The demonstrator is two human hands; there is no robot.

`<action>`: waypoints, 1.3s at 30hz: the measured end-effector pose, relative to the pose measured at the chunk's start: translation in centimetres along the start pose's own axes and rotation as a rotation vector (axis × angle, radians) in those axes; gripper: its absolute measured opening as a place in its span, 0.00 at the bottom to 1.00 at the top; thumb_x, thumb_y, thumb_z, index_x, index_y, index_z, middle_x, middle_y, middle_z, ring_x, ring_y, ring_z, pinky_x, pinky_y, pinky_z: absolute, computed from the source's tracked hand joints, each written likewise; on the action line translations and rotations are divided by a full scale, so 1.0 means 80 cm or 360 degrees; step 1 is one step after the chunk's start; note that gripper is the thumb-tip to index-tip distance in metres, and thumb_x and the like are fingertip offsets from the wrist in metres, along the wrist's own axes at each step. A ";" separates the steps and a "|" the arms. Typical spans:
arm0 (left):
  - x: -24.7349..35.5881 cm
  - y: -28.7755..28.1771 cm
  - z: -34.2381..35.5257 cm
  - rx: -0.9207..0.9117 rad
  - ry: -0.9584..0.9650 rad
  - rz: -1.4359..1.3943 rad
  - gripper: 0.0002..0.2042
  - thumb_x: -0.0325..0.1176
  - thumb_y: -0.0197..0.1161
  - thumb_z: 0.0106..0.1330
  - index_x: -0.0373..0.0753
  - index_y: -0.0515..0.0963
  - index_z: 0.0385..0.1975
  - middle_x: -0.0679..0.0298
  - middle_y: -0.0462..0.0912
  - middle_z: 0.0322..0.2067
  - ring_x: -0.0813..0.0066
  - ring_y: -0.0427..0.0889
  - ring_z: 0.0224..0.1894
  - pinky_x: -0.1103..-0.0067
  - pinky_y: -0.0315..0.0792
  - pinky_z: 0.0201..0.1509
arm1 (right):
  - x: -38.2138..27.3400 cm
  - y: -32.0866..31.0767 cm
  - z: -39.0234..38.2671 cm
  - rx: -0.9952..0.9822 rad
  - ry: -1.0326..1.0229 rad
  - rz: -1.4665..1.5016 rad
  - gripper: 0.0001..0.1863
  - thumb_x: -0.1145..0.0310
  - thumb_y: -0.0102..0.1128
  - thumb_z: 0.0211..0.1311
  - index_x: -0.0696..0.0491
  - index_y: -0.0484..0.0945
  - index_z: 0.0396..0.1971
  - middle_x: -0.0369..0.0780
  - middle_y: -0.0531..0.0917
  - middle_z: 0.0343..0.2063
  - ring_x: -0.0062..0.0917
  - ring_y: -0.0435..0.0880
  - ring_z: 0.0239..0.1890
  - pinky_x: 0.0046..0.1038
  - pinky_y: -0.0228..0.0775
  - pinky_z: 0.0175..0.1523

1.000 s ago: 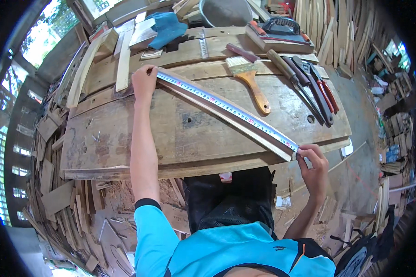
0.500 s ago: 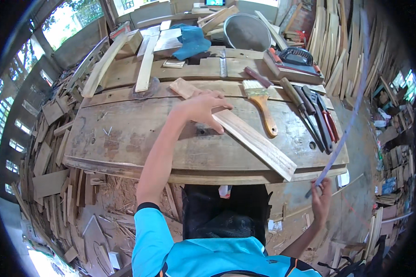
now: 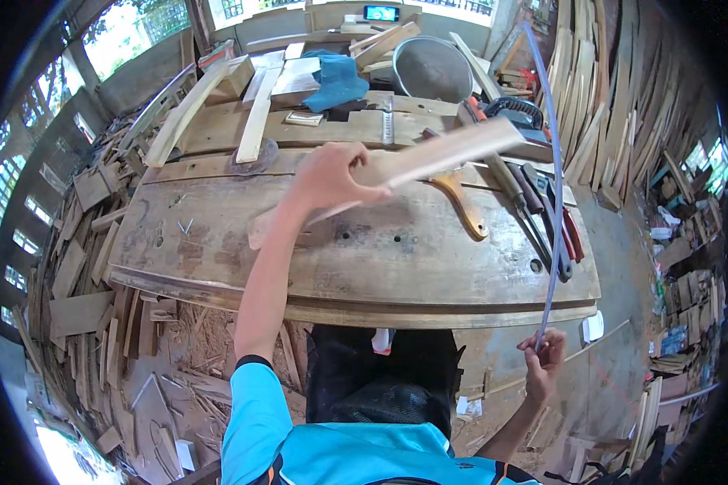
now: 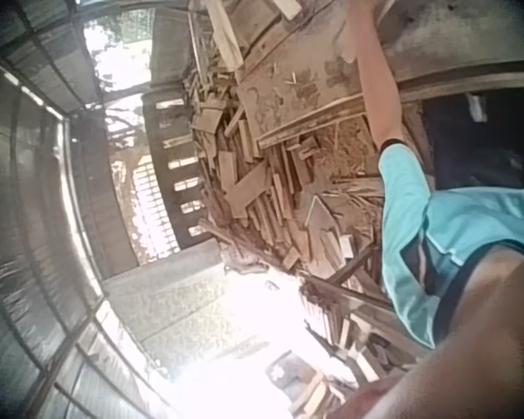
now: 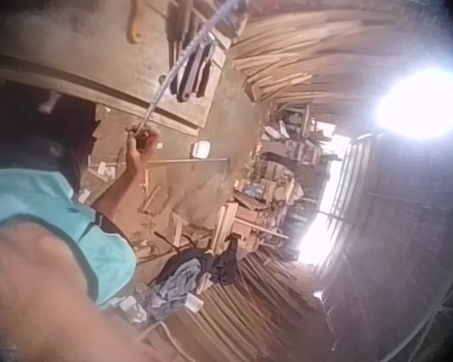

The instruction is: Measure a piece of wood, mark it, and then use a chisel and an adjustable wrench as a mallet to carve a notch.

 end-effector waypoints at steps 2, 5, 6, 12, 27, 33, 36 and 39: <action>-0.018 -0.012 0.003 0.0237 -0.0147 0.0283 0.26 0.57 0.66 0.32 0.36 0.74 0.19 0.57 0.76 0.20 0.62 0.76 0.26 0.73 0.68 0.30 | 0.001 -0.002 -0.003 0.0013 0.0018 -0.0022 0.13 0.83 0.50 0.45 0.54 0.64 0.32 0.35 0.66 0.26 0.19 0.69 0.28 0.22 0.66 0.35; -0.043 -0.002 0.002 0.0050 -0.0386 0.0559 0.27 0.57 0.64 0.35 0.35 0.76 0.23 0.54 0.78 0.22 0.61 0.78 0.30 0.72 0.70 0.34 | 0.001 -0.004 -0.005 -0.0093 0.0151 -0.0366 0.18 0.83 0.50 0.44 0.55 0.67 0.39 0.34 0.67 0.24 0.17 0.68 0.25 0.19 0.63 0.30; -0.054 -0.001 -0.004 -0.0042 -0.0533 0.0717 0.27 0.58 0.64 0.36 0.35 0.76 0.24 0.53 0.78 0.24 0.61 0.78 0.32 0.71 0.71 0.35 | -0.012 0.008 -0.001 -0.0230 0.0010 -0.0678 0.19 0.83 0.50 0.42 0.56 0.69 0.40 0.34 0.67 0.23 0.17 0.67 0.24 0.19 0.61 0.28; -0.092 0.006 -0.010 -0.0166 -0.0819 0.0414 0.24 0.56 0.61 0.42 0.38 0.77 0.25 0.53 0.78 0.28 0.63 0.78 0.37 0.70 0.70 0.39 | -0.055 0.047 0.001 -0.0451 -0.0101 -0.1145 0.21 0.83 0.50 0.34 0.57 0.76 0.36 0.38 0.70 0.20 0.20 0.68 0.21 0.20 0.57 0.25; -0.125 0.004 0.003 0.0263 -0.0510 0.0061 0.08 0.36 0.59 0.46 0.40 0.80 0.23 0.53 0.78 0.23 0.60 0.78 0.30 0.71 0.72 0.35 | -0.063 0.054 -0.006 -0.0753 0.0171 -0.1333 0.25 0.86 0.46 0.30 0.55 0.77 0.36 0.42 0.74 0.23 0.27 0.72 0.23 0.22 0.62 0.29; -0.136 0.005 0.003 0.0212 -0.0667 0.0083 0.10 0.38 0.63 0.41 0.40 0.80 0.20 0.55 0.79 0.22 0.62 0.79 0.29 0.72 0.73 0.36 | -0.072 0.049 -0.002 -0.0720 -0.0050 -0.1697 0.22 0.87 0.47 0.36 0.56 0.75 0.37 0.42 0.76 0.27 0.30 0.73 0.30 0.25 0.63 0.37; -0.145 0.010 0.004 0.0270 -0.0642 -0.0009 0.10 0.39 0.65 0.40 0.39 0.80 0.18 0.55 0.79 0.22 0.62 0.79 0.28 0.72 0.73 0.36 | -0.068 0.048 0.000 -0.0712 0.0020 -0.1673 0.22 0.87 0.47 0.36 0.55 0.75 0.36 0.42 0.76 0.27 0.31 0.72 0.31 0.26 0.62 0.39; -0.140 0.012 0.007 0.0259 -0.0609 0.0027 0.10 0.39 0.65 0.41 0.39 0.79 0.17 0.55 0.79 0.22 0.62 0.79 0.28 0.73 0.73 0.36 | -0.067 0.046 -0.001 -0.0705 0.0011 -0.1703 0.22 0.88 0.47 0.36 0.56 0.75 0.36 0.41 0.76 0.28 0.30 0.71 0.29 0.26 0.62 0.38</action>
Point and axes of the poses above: each hand's wrist, its own z-axis towards the middle knuckle, its own y-axis out of the palm, x = y × z, the point moved 7 cm from there along z, towards the middle knuckle
